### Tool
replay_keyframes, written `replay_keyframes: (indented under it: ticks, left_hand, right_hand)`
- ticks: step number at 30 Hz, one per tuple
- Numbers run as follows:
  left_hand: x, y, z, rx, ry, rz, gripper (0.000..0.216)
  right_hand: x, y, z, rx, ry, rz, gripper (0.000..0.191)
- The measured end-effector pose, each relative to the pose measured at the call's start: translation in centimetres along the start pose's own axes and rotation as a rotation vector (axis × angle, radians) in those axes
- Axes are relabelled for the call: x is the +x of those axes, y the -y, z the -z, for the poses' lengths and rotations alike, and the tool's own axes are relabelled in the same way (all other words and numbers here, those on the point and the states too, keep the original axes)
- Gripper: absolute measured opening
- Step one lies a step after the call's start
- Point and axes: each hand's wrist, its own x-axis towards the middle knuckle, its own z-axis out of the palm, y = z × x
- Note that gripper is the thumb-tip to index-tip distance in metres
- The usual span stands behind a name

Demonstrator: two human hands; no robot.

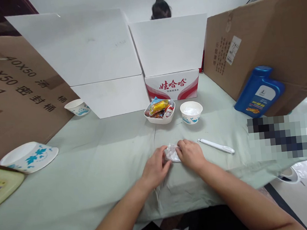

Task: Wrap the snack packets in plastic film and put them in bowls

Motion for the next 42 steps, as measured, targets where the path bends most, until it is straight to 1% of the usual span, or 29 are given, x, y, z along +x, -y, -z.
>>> replay_keyframes:
  ticks: [2, 3, 5, 6, 8, 10, 11, 13, 15, 16, 18, 19, 21, 23, 24, 25, 26, 27, 28, 29, 31, 33, 36, 38, 40, 42]
  left_hand:
    - [-0.1, -0.1, -0.1, 0.079, -0.059, -0.088, 0.032]
    - [-0.1, -0.1, -0.2, 0.115, -0.06, -0.151, 0.027]
    - [-0.1, -0.1, -0.2, 0.17, -0.006, -0.265, 0.024]
    - [0.0, 0.0, -0.2, 0.188, 0.036, -0.294, 0.023]
    - [0.1, 0.2, -0.2, 0.204, 0.105, -0.292, 0.023]
    - [0.1, 0.3, -0.2, 0.197, 0.138, -0.271, 0.024]
    - [0.1, 0.3, -0.2, 0.185, 0.142, -0.272, 0.025]
    - [0.0, 0.3, -0.1, 0.143, 0.114, -0.275, 0.027]
    - [0.0, 0.3, 0.1, 0.073, 0.04, -0.252, 0.028]
    - [0.0, 0.4, 0.2, 0.034, -0.013, -0.228, 0.027]
    - [0.0, 0.5, 0.5, -0.024, -0.109, -0.173, 0.022]
    - [0.0, 0.7, 0.6, -0.039, -0.133, -0.152, 0.02]
    - [0.1, 1.1, 0.7, -0.039, -0.13, -0.131, 0.017]
    - [0.1, 1.4, 0.6, -0.017, -0.093, -0.126, 0.016]
    - [0.1, 1.4, 0.6, -0.002, -0.077, -0.123, 0.017]
    - [0.0, 1.5, 0.6, 0.014, -0.062, -0.12, 0.017]
    - [0.0, 1.4, 0.6, 0.029, -0.043, -0.116, 0.017]
    - [0.0, 1.3, 0.6, 0.043, -0.019, -0.114, 0.017]
    - [0.0, 1.2, 0.7, 0.054, 0.009, -0.113, 0.017]
    - [-0.1, 1.1, 0.8, 0.061, 0.036, -0.114, 0.017]
    - [-0.2, 1.0, 1.1, 0.063, 0.072, -0.118, 0.018]
    - [-0.3, 1.1, 1.3, 0.054, 0.076, -0.129, 0.02]
    - [-0.5, 1.3, 1.2, 0.056, 0.07, -0.145, 0.022]
    - [-0.6, 1.4, 1.0, 0.074, 0.08, -0.138, 0.024]
    - [-0.5, 1.3, 0.9, 0.091, 0.093, -0.128, 0.024]
    - [-0.4, 1.2, 0.9, 0.097, 0.107, -0.122, 0.024]
  right_hand:
    - [0.1, -0.2, -0.1, 0.001, -0.065, 0.029, 0.018]
    - [0.1, -0.2, -0.1, 0.009, -0.099, 0.052, 0.02]
    - [0.1, -0.4, -0.1, 0.039, -0.152, 0.101, 0.022]
    - [0.1, -0.5, 0.0, 0.061, -0.174, 0.123, 0.022]
    - [-0.1, -0.6, 0.3, 0.116, -0.236, 0.162, 0.017]
    - [-0.2, -0.8, 0.6, 0.188, -0.289, 0.22, 0.016]
    - [-0.3, -0.8, 0.7, 0.229, -0.278, 0.278, 0.017]
    - [-0.4, -0.7, 0.8, 0.306, -0.166, 0.412, 0.022]
    - [-0.6, -0.5, 0.6, 0.349, -0.029, 0.492, 0.024]
    - [-0.6, -0.4, 0.4, 0.355, 0.01, 0.501, 0.022]
    - [-0.6, -0.4, 0.1, 0.343, 0.029, 0.495, 0.013]
    - [-0.4, -0.6, 0.2, 0.329, 0.022, 0.502, 0.012]
    - [0.6, -1.5, 1.0, 0.302, -0.046, 0.506, 0.015]
    - [2.5, -2.7, 2.6, 0.254, -0.209, 0.457, 0.019]
    - [3.7, -3.5, 3.6, 0.213, -0.302, 0.4, 0.021]
    - [5.1, -4.1, 4.6, 0.148, -0.39, 0.317, 0.024]
    - [6.6, -4.7, 5.5, 0.057, -0.419, 0.212, 0.028]
    - [8.0, -5.2, 6.3, -0.055, -0.369, 0.104, 0.033]
    - [9.3, -5.6, 6.7, -0.165, -0.257, 0.021, 0.036]
    - [10.4, -5.9, 6.9, -0.247, -0.133, -0.028, 0.038]
    - [11.8, -6.1, 6.7, -0.333, 0.08, -0.044, 0.039]
    - [12.2, -6.4, 6.2, -0.35, 0.176, -0.008, 0.036]
    - [12.3, -7.6, 6.4, -0.405, 0.224, 0.0, 0.028]
    - [12.6, -9.2, 7.5, -0.444, 0.215, -0.04, 0.025]
    - [13.4, -11.2, 9.1, -0.471, 0.179, -0.121, 0.023]
    - [14.3, -13.0, 10.6, -0.482, 0.109, -0.234, 0.027]
